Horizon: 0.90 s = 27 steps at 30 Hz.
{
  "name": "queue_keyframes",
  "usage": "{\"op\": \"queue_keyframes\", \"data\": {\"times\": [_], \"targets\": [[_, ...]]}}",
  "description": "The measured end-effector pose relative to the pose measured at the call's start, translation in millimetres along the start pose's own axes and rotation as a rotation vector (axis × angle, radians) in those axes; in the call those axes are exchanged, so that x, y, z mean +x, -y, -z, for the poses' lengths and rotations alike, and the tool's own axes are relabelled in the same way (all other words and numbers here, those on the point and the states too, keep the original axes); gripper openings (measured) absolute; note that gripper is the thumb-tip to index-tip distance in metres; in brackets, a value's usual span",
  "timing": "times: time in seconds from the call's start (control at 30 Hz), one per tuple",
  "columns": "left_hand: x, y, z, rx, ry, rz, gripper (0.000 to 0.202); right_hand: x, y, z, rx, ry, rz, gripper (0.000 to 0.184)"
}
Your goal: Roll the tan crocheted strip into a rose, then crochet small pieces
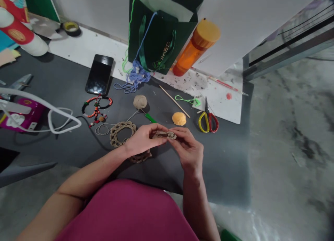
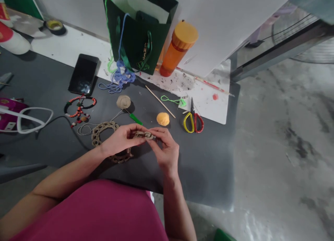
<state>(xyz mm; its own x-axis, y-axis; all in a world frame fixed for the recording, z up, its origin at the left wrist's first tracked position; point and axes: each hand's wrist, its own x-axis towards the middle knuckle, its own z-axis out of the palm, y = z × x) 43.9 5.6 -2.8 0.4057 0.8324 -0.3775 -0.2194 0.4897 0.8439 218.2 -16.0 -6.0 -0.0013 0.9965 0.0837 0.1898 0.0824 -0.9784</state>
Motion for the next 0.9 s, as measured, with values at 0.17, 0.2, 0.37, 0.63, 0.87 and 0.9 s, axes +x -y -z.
{"op": "queue_keyframes", "data": {"times": [0.17, 0.2, 0.37, 0.63, 0.87, 0.9], "targets": [[-4.1, -0.7, -2.7, 0.271, -0.078, -0.147, 0.013, -1.7, 2.6, -3.1, -0.096, -0.091, 0.031, 0.013], [-5.1, -1.1, -3.1, 0.312, -0.086, -0.178, 0.013, -2.0, 2.7, -3.2, -0.118, -0.097, 0.038, 0.012], [-8.8, -4.9, -4.8, 0.416, -0.083, -0.218, 0.018, -2.3, 2.9, -1.9, -0.243, -0.114, 0.093, 0.011], [-9.9, -6.2, -8.3, 0.402, -0.096, -0.199, 0.021, -1.4, 5.0, -2.3, -0.367, -0.056, 0.155, 0.017], [-7.7, -3.6, -4.8, 0.329, -0.093, -0.107, 0.017, -3.2, 6.2, -1.8, -0.323, -0.003, 0.113, 0.019], [-7.0, -3.0, -3.9, 0.29, -0.074, -0.069, 0.019, -3.3, 7.0, -1.9, -0.322, -0.006, 0.119, 0.017]]}}
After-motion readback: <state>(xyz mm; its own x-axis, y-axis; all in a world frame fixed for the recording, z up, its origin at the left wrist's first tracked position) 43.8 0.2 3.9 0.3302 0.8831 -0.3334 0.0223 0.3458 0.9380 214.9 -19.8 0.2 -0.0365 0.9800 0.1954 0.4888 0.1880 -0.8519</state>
